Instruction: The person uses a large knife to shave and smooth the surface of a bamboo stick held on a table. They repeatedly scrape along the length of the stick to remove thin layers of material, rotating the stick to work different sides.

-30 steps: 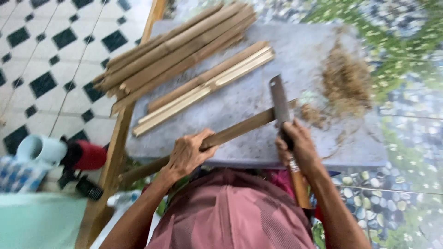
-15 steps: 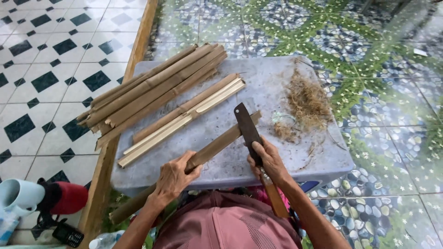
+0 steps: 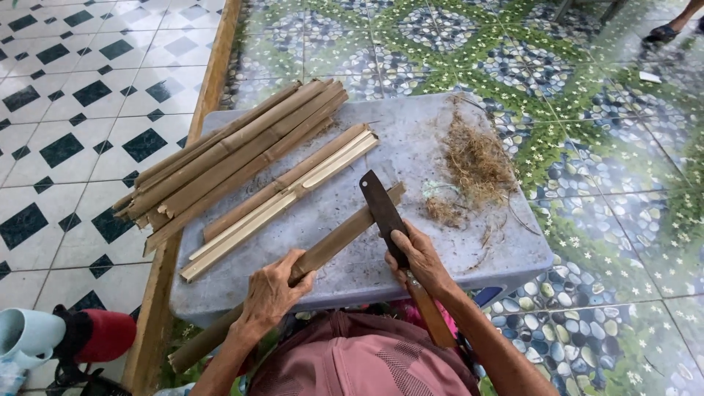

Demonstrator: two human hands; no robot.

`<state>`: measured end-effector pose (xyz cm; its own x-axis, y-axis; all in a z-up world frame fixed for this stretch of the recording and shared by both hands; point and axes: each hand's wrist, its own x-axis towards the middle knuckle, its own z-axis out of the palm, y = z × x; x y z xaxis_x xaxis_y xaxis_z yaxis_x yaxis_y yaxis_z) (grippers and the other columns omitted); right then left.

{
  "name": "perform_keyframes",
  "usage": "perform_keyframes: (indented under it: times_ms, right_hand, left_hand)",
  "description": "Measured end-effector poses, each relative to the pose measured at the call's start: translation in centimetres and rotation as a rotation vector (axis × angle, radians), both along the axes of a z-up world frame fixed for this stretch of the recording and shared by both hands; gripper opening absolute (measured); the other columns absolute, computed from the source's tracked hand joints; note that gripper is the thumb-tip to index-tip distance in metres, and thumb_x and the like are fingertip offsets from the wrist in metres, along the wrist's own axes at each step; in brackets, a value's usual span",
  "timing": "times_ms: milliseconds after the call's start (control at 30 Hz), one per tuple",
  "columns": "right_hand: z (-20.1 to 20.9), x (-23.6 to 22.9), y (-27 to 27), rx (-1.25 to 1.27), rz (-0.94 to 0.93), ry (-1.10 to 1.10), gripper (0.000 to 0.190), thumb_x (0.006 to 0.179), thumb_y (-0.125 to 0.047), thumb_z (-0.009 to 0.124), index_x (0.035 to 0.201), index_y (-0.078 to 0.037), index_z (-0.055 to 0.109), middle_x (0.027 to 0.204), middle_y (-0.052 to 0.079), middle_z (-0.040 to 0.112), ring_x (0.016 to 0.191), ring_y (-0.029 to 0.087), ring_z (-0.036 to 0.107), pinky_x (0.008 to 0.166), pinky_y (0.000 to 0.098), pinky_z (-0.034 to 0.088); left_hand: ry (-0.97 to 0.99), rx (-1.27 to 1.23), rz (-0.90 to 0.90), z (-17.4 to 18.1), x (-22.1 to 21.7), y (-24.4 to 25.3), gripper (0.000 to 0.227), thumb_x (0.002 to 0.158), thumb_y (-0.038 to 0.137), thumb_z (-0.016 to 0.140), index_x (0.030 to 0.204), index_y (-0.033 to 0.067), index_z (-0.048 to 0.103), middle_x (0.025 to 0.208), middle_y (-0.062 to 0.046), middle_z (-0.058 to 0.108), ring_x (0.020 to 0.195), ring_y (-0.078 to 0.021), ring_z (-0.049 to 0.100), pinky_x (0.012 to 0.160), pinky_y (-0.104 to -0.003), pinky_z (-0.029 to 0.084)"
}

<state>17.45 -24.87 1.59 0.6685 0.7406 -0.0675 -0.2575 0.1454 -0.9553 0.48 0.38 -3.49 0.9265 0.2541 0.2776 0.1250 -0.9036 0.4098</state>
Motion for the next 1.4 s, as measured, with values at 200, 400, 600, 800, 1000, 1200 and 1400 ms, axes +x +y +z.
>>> perform_keyframes:
  times_ms: [200, 400, 600, 800, 1000, 1200, 1400]
  right_hand:
    - [-1.4, 0.7, 0.0, -0.002, 0.014, -0.021, 0.033, 0.107, -0.032, 0.049, 0.122, -0.004, 0.047, 0.058, 0.007, 0.053, 0.032, 0.015, 0.046, 0.029, 0.0285, 0.043]
    - [-0.3, 0.3, -0.1, 0.011, 0.025, -0.034, 0.044, 0.106, -0.033, 0.049, 0.138, -0.003, 0.043, 0.059, 0.005, 0.054, 0.035, 0.013, 0.049, 0.032, 0.0261, 0.044]
    - [-0.8, 0.3, 0.0, 0.019, 0.017, -0.047, 0.037, 0.106, -0.033, 0.050, 0.127, -0.003, 0.046, 0.059, 0.006, 0.053, 0.033, 0.014, 0.047, 0.030, 0.0271, 0.044]
    - [-1.1, 0.4, 0.0, 0.005, 0.008, -0.018, 0.032, 0.107, -0.032, 0.049, 0.123, -0.003, 0.047, 0.059, 0.007, 0.052, 0.033, 0.014, 0.046, 0.030, 0.0263, 0.041]
    - [-1.2, 0.5, 0.1, -0.011, 0.003, -0.010, 0.029, 0.107, -0.031, 0.048, 0.119, -0.004, 0.047, 0.059, 0.007, 0.050, 0.033, 0.015, 0.045, 0.029, 0.0267, 0.040]
    - [-1.4, 0.6, 0.1, 0.006, 0.010, -0.021, 0.028, 0.108, -0.029, 0.047, 0.116, -0.003, 0.047, 0.058, 0.009, 0.052, 0.030, 0.016, 0.043, 0.028, 0.0269, 0.039]
    - [-0.6, 0.3, 0.0, -0.013, 0.008, -0.035, 0.031, 0.107, -0.032, 0.048, 0.118, -0.004, 0.050, 0.058, 0.006, 0.051, 0.033, 0.014, 0.045, 0.030, 0.0262, 0.040]
  left_hand:
    - [0.031, 0.007, 0.027, -0.2, 0.1, 0.0, 0.032, 0.088, 0.034, 0.072, 0.115, 0.0217, 0.061, 0.069, 0.004, 0.063, 0.056, -0.0165, 0.060, 0.052, -0.038, 0.052]
    - [0.034, 0.003, 0.019, 0.1, 0.1, 0.0, 0.032, 0.089, 0.035, 0.075, 0.114, 0.0210, 0.061, 0.067, 0.005, 0.062, 0.055, -0.0145, 0.060, 0.052, -0.037, 0.053]
    - [0.035, -0.003, 0.029, 0.0, 0.1, 0.0, 0.031, 0.089, 0.038, 0.071, 0.114, 0.0220, 0.061, 0.069, 0.004, 0.063, 0.055, -0.0173, 0.060, 0.051, -0.039, 0.051]
    - [0.039, 0.005, 0.023, -0.3, 0.1, 0.1, 0.033, 0.090, 0.038, 0.072, 0.117, 0.0217, 0.061, 0.071, 0.003, 0.065, 0.057, -0.0196, 0.061, 0.053, -0.039, 0.051]
    - [0.034, 0.036, 0.033, -1.1, 0.2, 0.3, 0.036, 0.090, 0.041, 0.071, 0.118, 0.0221, 0.061, 0.072, 0.002, 0.067, 0.057, -0.0210, 0.065, 0.052, -0.041, 0.053]
    - [0.034, 0.011, 0.020, -0.5, 0.1, 0.2, 0.033, 0.090, 0.038, 0.070, 0.116, 0.0209, 0.060, 0.072, 0.001, 0.066, 0.057, -0.0209, 0.065, 0.051, -0.040, 0.053]
    - [-0.002, -0.004, 0.009, 0.2, 0.1, 0.0, 0.029, 0.091, 0.037, 0.071, 0.114, 0.0208, 0.062, 0.066, 0.004, 0.058, 0.054, -0.0154, 0.056, 0.050, -0.036, 0.048]
